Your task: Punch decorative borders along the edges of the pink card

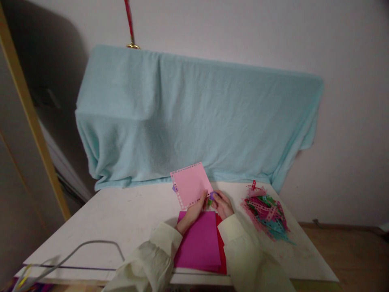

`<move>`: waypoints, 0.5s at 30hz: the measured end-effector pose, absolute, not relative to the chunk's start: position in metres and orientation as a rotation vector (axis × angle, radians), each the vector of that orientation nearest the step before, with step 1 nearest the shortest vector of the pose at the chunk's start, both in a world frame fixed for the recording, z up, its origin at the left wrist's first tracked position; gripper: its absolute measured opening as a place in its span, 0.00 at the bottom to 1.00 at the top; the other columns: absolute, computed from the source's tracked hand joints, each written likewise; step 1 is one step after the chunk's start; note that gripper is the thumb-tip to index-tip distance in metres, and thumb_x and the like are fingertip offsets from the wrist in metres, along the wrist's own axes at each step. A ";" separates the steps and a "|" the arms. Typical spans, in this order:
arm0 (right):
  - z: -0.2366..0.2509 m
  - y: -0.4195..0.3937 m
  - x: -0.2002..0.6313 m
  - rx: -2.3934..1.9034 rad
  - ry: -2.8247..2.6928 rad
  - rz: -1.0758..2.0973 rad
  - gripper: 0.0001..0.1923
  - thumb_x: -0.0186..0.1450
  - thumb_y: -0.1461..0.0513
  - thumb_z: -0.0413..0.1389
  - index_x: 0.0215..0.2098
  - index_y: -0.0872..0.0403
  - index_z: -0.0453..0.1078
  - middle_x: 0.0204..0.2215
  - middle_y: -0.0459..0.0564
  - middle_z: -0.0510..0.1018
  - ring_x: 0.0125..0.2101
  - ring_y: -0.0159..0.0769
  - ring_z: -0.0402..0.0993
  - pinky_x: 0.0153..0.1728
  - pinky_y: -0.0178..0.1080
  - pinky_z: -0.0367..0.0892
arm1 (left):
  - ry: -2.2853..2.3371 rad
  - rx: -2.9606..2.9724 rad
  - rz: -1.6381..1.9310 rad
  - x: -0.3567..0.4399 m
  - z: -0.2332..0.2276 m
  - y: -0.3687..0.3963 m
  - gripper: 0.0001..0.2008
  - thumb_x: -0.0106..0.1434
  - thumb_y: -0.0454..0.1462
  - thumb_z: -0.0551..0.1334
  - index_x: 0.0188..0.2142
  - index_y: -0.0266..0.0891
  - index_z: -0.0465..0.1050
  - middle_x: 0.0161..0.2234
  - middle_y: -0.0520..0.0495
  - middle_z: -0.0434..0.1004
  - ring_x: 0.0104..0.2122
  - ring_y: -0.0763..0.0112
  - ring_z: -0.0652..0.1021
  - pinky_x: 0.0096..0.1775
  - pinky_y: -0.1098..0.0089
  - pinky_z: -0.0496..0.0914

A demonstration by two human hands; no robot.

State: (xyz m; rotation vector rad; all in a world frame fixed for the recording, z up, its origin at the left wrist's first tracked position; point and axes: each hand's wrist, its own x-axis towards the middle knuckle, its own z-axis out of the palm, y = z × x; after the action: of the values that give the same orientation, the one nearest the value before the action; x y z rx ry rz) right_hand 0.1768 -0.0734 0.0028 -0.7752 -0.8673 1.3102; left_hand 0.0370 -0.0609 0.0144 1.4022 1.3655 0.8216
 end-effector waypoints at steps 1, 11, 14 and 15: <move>0.002 -0.073 0.177 -0.772 -0.865 1.318 0.13 0.55 0.56 0.63 0.34 0.54 0.70 0.20 0.41 0.67 0.16 0.24 0.57 0.19 0.32 0.52 | 1.373 1.388 0.819 0.037 0.018 -0.062 0.29 0.58 0.59 0.49 0.30 0.38 0.74 0.30 0.45 0.77 0.33 0.62 0.75 0.39 0.67 0.66; 0.003 -0.073 0.178 -0.840 -0.869 1.198 0.12 0.55 0.55 0.62 0.34 0.54 0.72 0.23 0.44 0.70 0.18 0.26 0.59 0.20 0.33 0.54 | 1.325 1.429 0.839 0.035 0.041 -0.069 0.26 0.61 0.53 0.51 0.47 0.38 0.70 0.42 0.42 0.76 0.49 0.61 0.71 0.53 0.66 0.59; 0.006 -0.074 0.177 -0.940 -0.900 1.034 0.15 0.52 0.56 0.64 0.35 0.54 0.72 0.23 0.44 0.72 0.18 0.26 0.60 0.20 0.33 0.55 | 1.296 1.447 0.838 0.034 0.036 -0.067 0.28 0.60 0.55 0.50 0.45 0.38 0.72 0.40 0.42 0.77 0.46 0.60 0.73 0.50 0.65 0.61; 0.007 -0.074 0.176 -0.960 -0.897 0.998 0.16 0.51 0.56 0.65 0.35 0.54 0.71 0.24 0.44 0.73 0.19 0.27 0.61 0.20 0.34 0.56 | 1.280 1.468 0.829 0.034 0.034 -0.067 0.28 0.60 0.56 0.49 0.44 0.37 0.72 0.38 0.42 0.77 0.44 0.60 0.74 0.49 0.65 0.62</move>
State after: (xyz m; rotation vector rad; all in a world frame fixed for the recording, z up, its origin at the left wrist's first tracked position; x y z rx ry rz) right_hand 0.1761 -0.0735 0.0069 -0.9600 -0.8970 0.9982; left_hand 0.0341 -0.0666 0.0339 1.4682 1.2796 0.8291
